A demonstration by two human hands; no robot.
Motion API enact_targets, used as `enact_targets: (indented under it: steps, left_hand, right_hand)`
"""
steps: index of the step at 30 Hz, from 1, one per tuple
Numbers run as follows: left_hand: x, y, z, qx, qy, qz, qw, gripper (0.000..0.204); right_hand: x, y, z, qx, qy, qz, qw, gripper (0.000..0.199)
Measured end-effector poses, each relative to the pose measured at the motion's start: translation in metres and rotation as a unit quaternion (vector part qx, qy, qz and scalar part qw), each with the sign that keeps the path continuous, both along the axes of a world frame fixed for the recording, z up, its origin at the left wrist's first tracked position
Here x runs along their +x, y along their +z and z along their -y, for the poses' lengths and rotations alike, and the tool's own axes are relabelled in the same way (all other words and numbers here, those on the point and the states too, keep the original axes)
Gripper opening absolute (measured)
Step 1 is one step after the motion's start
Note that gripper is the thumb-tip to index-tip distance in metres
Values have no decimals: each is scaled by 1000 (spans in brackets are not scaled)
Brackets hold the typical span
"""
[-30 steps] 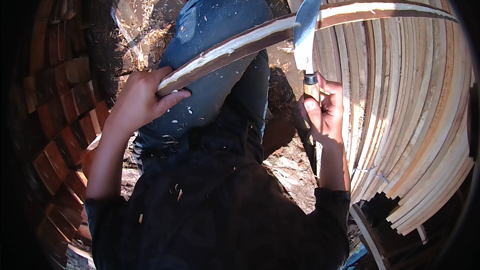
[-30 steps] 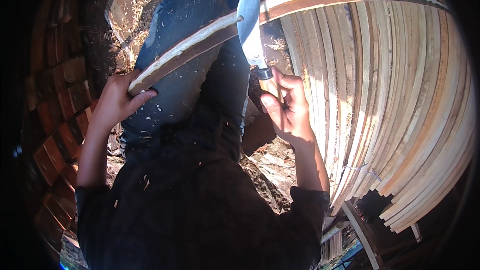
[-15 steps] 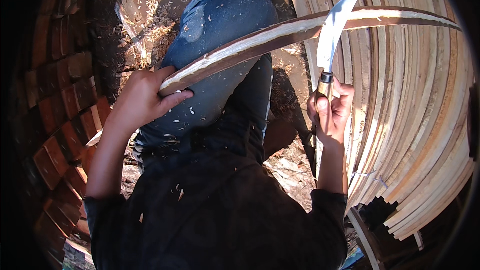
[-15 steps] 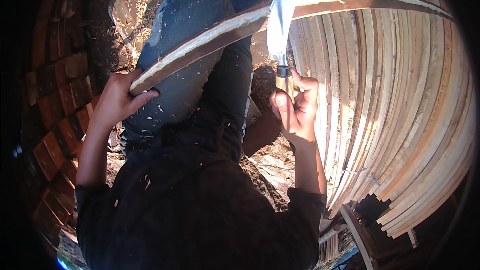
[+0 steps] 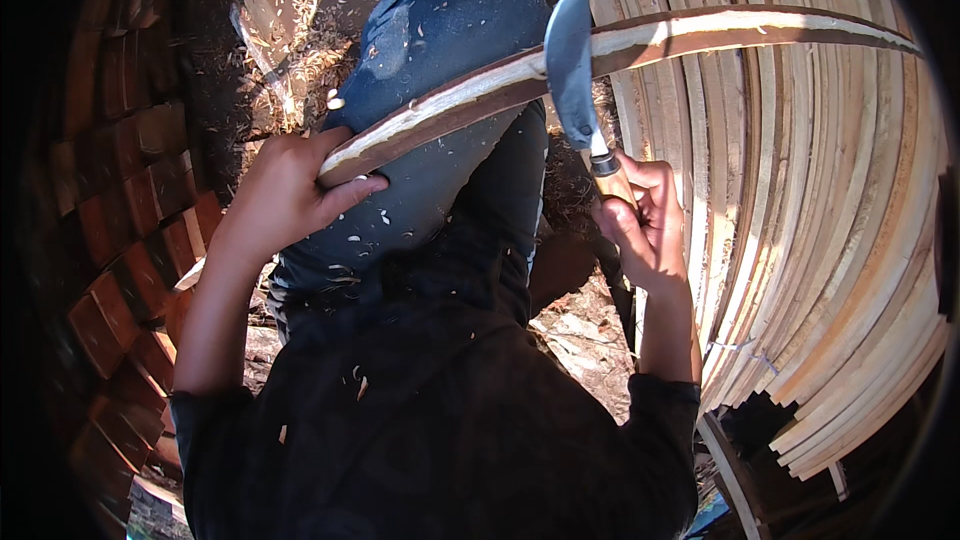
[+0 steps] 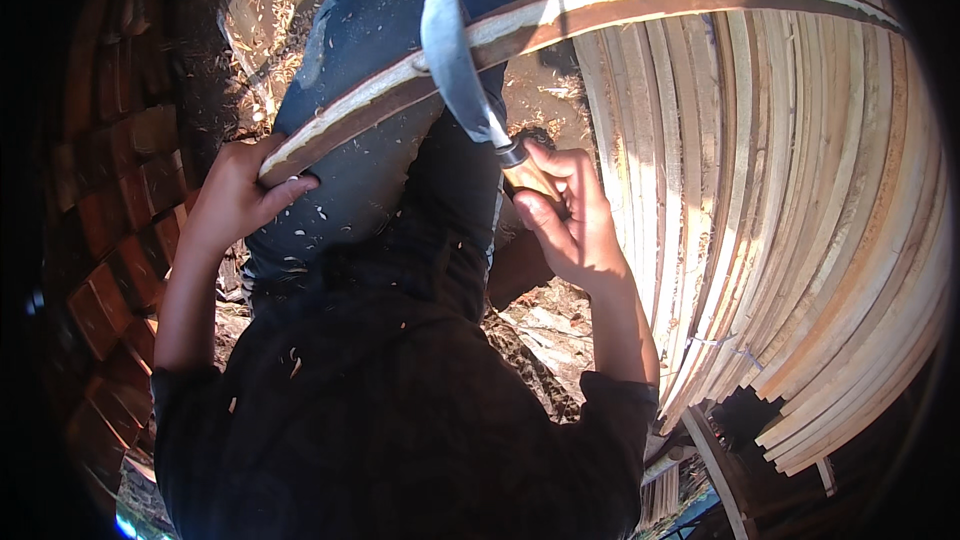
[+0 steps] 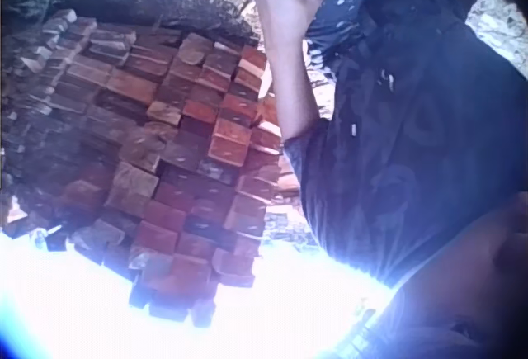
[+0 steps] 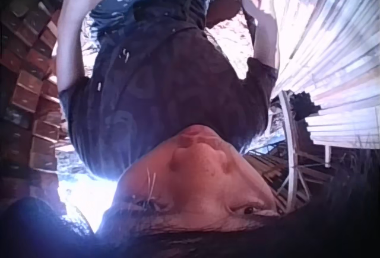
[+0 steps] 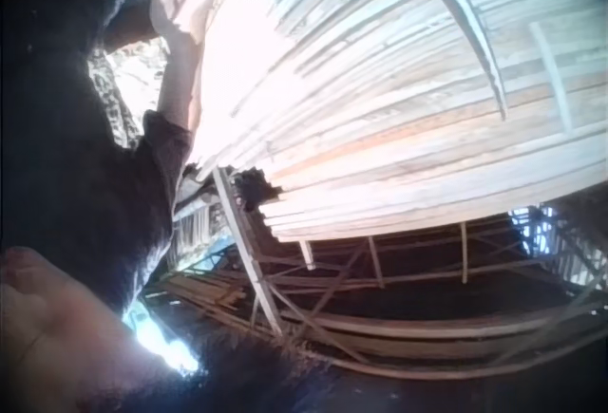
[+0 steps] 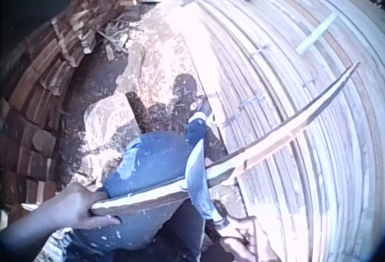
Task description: The person sits on the ground and uses a curved knife to shave thin strips from a long piece of wood held between their legs. They repeatedly scrape the blade along the wood's length to remove the outer layer, creating fine wood shavings.
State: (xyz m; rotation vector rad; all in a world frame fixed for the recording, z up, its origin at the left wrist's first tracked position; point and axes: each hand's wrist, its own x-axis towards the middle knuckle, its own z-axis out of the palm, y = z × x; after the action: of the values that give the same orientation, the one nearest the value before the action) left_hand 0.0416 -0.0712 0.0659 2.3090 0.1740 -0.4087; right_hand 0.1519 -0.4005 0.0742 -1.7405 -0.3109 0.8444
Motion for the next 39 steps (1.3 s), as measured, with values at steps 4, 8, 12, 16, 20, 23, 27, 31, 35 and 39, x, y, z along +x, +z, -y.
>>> enact_targets:
  steps: [4,8,12,16,20,23,27,31,35,39]
  left_hand:
    - [0,1,-2,3,-10,13,1000,37]
    - [1,-1,-1,-7,-4,10,1000,38]
    - [-4,0,0,9,-7,8,1000,38]
    - [1,1,0,-2,-3,16,1000,39]
    - [0,2,1,-7,-1,12,1000,39]
    - [1,-2,0,-6,-2,24,1000,39]
    - [-2,2,-4,16,-21,11,1000,40]
    - [0,-3,-1,5,5,5,1000,41]
    - [-2,2,0,21,0,17,1000,41]
    - [-1,1,3,6,-3,4,1000,40]
  right_hand:
    - [21,10,-3,234,-185,82,951,35]
    - [19,9,0,47,70,134,987,32]
    - [19,10,4,197,-135,92,967,32]
    - [11,-1,11,73,-96,182,976,31]
    - [22,13,9,239,-186,111,947,35]
    - [7,-2,9,71,-81,148,983,35]
    - [18,16,0,177,-136,108,969,33]
    - [8,-5,0,104,-149,109,977,30]
    - [29,17,8,204,-188,125,953,29]
    - [14,6,-10,71,14,199,977,30]
